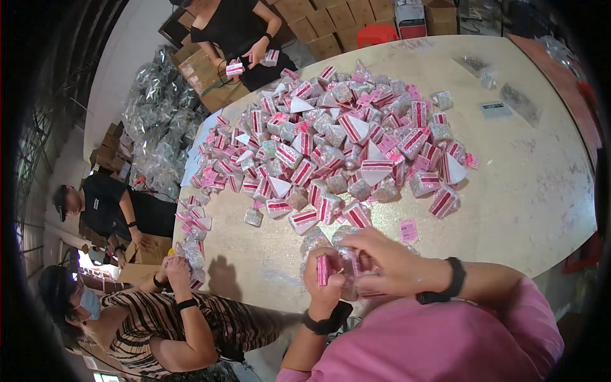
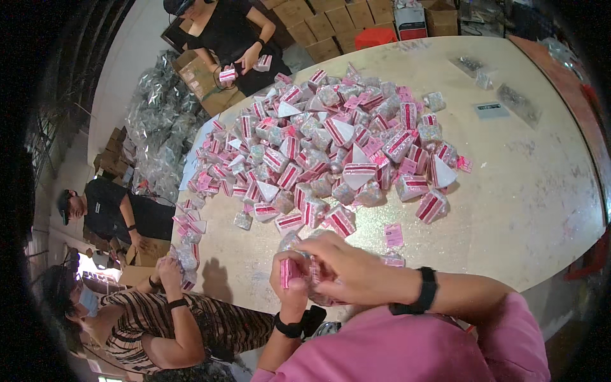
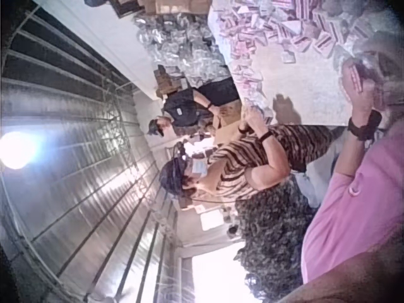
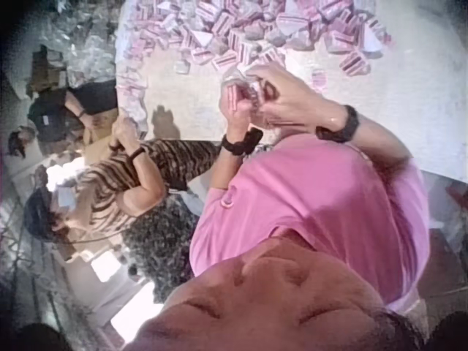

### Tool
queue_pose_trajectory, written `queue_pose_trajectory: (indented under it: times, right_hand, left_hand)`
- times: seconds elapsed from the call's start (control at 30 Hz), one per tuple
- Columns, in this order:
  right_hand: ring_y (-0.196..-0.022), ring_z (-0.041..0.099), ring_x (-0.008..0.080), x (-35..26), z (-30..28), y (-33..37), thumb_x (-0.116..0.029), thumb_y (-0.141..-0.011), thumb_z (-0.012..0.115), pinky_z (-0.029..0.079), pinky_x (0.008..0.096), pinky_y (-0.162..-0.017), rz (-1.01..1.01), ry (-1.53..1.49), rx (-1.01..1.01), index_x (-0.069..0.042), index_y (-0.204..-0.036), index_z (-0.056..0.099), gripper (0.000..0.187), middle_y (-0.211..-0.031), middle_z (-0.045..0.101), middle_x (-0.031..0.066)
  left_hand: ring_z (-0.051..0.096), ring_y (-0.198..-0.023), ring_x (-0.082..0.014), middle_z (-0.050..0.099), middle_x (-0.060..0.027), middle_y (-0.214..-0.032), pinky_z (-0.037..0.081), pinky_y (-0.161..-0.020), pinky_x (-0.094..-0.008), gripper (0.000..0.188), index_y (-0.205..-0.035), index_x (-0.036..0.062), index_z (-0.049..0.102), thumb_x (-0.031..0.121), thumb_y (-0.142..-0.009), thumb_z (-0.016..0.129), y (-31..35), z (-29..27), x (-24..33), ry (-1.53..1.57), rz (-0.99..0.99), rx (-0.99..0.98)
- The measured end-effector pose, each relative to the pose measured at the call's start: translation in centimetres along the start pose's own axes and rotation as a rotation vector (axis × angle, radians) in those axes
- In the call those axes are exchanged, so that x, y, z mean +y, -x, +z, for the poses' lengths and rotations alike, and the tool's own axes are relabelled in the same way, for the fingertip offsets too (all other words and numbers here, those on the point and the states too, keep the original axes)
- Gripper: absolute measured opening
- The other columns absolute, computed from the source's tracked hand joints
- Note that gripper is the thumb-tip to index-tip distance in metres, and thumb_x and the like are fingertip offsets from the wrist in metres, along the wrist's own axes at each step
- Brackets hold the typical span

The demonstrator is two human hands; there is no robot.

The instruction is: Sort small triangular items and place them into plastic bags.

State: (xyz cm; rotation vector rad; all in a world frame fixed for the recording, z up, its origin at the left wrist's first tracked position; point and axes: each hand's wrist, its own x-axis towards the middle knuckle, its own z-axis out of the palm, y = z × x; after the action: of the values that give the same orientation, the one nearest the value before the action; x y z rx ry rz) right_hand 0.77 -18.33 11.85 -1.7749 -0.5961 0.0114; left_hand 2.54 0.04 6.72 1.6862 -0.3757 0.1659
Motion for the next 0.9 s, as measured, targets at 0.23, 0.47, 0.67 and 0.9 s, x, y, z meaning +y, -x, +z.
queue_pose_trajectory:
  times: [0.23,0.47,0.67,0.9]
  right_hand:
    - [-0.09,0.056,0.0344,2.5,5.1,-1.5,-0.003,-0.076,0.059,0.049,0.0407,-0.073,-0.216,0.103,0.151,-0.008,-0.128,0.039,0.055,-0.11,0.045,0.0161]
    - [-0.098,0.053,0.0378,2.9,5.5,-0.7,0.002,-0.074,0.058,0.047,0.0406,-0.079,-0.091,0.055,0.051,-0.007,-0.13,0.035,0.061,-0.115,0.042,0.0177]
    - [-0.118,0.044,0.0356,2.5,4.3,-0.7,-0.003,-0.076,0.058,0.045,0.0394,-0.089,0.022,-0.088,-0.234,-0.009,-0.133,0.036,0.061,-0.13,0.039,0.0177]
    - [-0.089,0.054,0.0372,17.4,-3.6,3.8,-0.006,-0.075,0.058,0.045,0.0444,-0.08,0.286,0.534,0.09,0.0,-0.097,0.056,0.023,-0.092,0.054,0.0187]
  left_hand:
    - [0.05,-0.076,-0.0102,0.05,-0.0033,-0.09,0.043,-0.065,-0.0249,0.075,-0.108,0.0017,0.044,0.067,-0.074,0.058,1.4,0.3,0.2,0.278,-0.163,0.03]
    - [0.05,-0.082,-0.0107,0.051,-0.0035,-0.093,0.043,-0.07,-0.026,0.06,-0.111,0.0006,0.046,0.049,-0.079,0.063,2.0,0.2,-0.8,0.264,-0.176,-0.076]
    - [0.052,-0.079,-0.0131,0.053,-0.0046,-0.089,0.044,-0.07,-0.0268,0.028,-0.1,0.0005,0.053,0.025,-0.088,0.056,2.7,-1.4,-3.0,0.04,-0.21,-0.016]
    - [0.053,-0.068,-0.0128,0.055,-0.0087,-0.082,0.045,-0.064,-0.0256,0.015,-0.091,0.0017,0.05,0.017,-0.089,0.053,3.4,-2.3,-2.7,0.245,-0.383,0.06]
